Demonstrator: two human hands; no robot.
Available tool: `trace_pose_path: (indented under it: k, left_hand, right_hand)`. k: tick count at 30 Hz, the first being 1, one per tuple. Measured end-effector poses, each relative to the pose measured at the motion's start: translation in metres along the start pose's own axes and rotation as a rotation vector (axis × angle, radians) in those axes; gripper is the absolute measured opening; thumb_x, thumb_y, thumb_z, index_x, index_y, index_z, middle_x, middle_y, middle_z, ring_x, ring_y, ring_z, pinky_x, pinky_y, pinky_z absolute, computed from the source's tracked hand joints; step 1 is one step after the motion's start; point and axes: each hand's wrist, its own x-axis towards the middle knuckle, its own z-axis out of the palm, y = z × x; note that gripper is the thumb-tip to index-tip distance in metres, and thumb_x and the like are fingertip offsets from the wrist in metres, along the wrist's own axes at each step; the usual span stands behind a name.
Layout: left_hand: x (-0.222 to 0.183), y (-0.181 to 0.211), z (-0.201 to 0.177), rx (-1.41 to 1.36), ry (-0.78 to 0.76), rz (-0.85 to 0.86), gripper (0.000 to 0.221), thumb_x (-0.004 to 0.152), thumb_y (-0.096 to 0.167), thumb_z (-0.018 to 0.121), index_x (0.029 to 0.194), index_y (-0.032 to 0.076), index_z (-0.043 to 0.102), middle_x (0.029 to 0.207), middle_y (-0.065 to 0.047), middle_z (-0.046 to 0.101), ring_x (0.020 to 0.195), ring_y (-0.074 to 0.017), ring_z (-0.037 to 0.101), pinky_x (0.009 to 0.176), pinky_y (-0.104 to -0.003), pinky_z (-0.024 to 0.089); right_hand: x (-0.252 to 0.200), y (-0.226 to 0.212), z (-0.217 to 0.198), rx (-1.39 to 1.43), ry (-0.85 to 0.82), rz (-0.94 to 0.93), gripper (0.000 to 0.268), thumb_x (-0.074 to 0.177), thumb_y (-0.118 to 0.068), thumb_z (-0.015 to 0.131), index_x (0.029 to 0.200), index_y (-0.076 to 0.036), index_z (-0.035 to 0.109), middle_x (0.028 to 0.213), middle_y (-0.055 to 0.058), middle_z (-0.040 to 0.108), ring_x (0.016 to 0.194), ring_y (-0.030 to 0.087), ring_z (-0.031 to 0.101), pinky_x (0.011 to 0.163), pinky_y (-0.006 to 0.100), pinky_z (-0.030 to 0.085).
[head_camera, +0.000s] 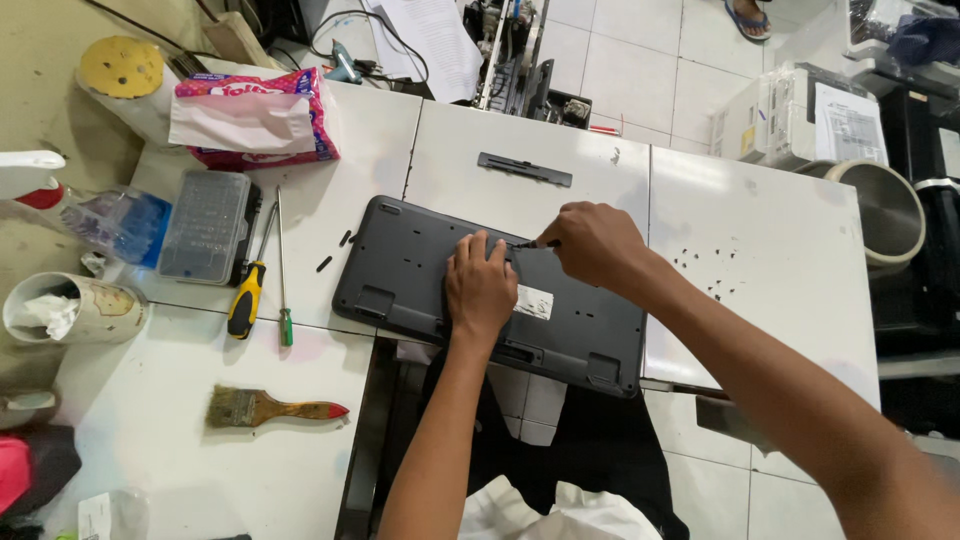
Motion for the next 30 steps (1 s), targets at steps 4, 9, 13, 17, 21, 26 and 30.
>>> trace_pose_path:
  k: [4,9,13,17,21,26,30]
  left_hand:
    - [0.004,-0.003,0.004,0.001,0.004,0.014,0.035,0.090,0.019,0.071,0.122,0.009,0.079,0.130,-0.014,0.066,0.130,-0.0326,0.060,0.097,-0.046,0.052]
    - [0.007,-0.005,0.011,0.009,-0.060,-0.008,0.034,0.092,0.020,0.071,0.124,0.010,0.079,0.132,-0.013,0.065,0.132,-0.0330,0.058,0.101,-0.047,0.050]
    - [0.007,-0.002,0.004,0.007,-0.090,-0.025,0.035,0.090,0.020,0.073,0.124,0.010,0.079,0.134,-0.013,0.065,0.134,-0.0333,0.058,0.103,-0.048,0.051]
    - [0.006,-0.003,0.005,0.009,-0.065,-0.016,0.036,0.092,0.019,0.072,0.126,0.010,0.078,0.134,-0.015,0.064,0.134,-0.0344,0.058,0.103,-0.048,0.051]
    - [0.006,-0.007,0.014,-0.018,-0.049,-0.018,0.036,0.091,0.020,0.071,0.125,0.011,0.079,0.135,-0.013,0.064,0.135,-0.0335,0.057,0.104,-0.048,0.050]
    - [0.000,-0.007,0.014,-0.019,-0.033,-0.015,0.036,0.090,0.021,0.071,0.124,0.011,0.080,0.134,-0.013,0.065,0.133,-0.0332,0.058,0.103,-0.048,0.050]
    - [0.002,-0.005,0.005,-0.062,-0.028,-0.038,0.034,0.093,0.018,0.069,0.124,0.011,0.080,0.135,-0.014,0.064,0.134,-0.0330,0.057,0.104,-0.048,0.050]
  right_hand:
    - [0.038,0.007,0.010,0.083,-0.134,0.148,0.021,0.102,-0.031,0.068,0.101,-0.019,0.086,0.069,0.006,0.074,0.054,0.018,0.068,0.051,0.034,0.062]
    - [0.067,0.007,0.006,-0.227,-0.138,-0.070,0.020,0.097,-0.029,0.073,0.087,-0.013,0.079,0.063,0.003,0.066,0.050,0.019,0.067,0.047,0.033,0.061]
    - [0.062,-0.024,0.002,-0.509,-0.095,-0.275,0.028,0.102,-0.021,0.068,0.077,-0.011,0.076,0.059,0.003,0.065,0.050,0.012,0.061,0.046,0.026,0.056]
    - [0.055,-0.024,-0.003,-0.471,-0.062,-0.254,0.030,0.099,-0.013,0.068,0.070,-0.009,0.076,0.059,0.007,0.066,0.050,0.014,0.060,0.043,0.029,0.055]
    - [0.062,-0.013,0.001,-0.604,-0.055,-0.312,0.032,0.101,-0.014,0.067,0.071,-0.013,0.078,0.060,0.004,0.068,0.050,0.011,0.060,0.047,0.025,0.057]
    - [0.051,-0.009,-0.019,-0.598,-0.087,-0.493,0.027,0.107,-0.021,0.064,0.086,-0.013,0.079,0.077,0.004,0.075,0.070,0.016,0.072,0.058,0.027,0.059]
    - [0.053,-0.009,-0.001,-0.334,-0.219,-0.049,0.036,0.108,-0.031,0.062,0.087,-0.008,0.081,0.066,0.008,0.070,0.055,0.014,0.064,0.048,0.036,0.060]
